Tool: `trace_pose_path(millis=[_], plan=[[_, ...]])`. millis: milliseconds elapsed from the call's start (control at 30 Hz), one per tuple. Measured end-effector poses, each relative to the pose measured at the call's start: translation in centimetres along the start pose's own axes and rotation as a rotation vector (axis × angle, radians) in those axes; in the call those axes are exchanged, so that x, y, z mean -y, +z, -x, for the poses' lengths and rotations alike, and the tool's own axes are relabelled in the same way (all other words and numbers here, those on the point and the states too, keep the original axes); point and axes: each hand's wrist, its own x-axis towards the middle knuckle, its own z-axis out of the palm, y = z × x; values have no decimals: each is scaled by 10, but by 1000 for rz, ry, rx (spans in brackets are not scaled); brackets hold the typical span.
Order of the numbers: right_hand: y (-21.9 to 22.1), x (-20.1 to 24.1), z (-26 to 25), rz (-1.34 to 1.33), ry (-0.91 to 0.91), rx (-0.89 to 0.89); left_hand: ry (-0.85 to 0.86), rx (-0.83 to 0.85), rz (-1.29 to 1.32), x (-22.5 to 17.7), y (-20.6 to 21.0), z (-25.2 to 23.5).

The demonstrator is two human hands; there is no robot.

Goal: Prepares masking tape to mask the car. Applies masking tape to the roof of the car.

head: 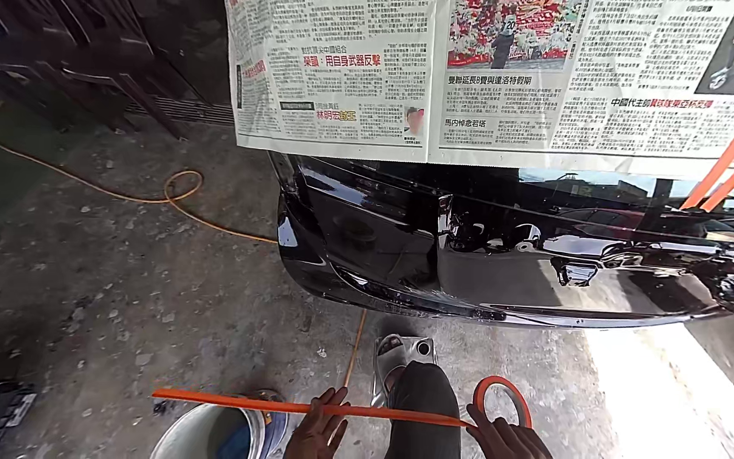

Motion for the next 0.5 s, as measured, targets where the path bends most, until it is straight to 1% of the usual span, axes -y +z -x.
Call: trace_pose_path(millis=[333,500], plan=[[4,-12,20,-22,99,70,-1,-28,-14,2,-5,-1],[-6,1,10,-5,45,26,43,-36,-53,-11,-19,-7]])
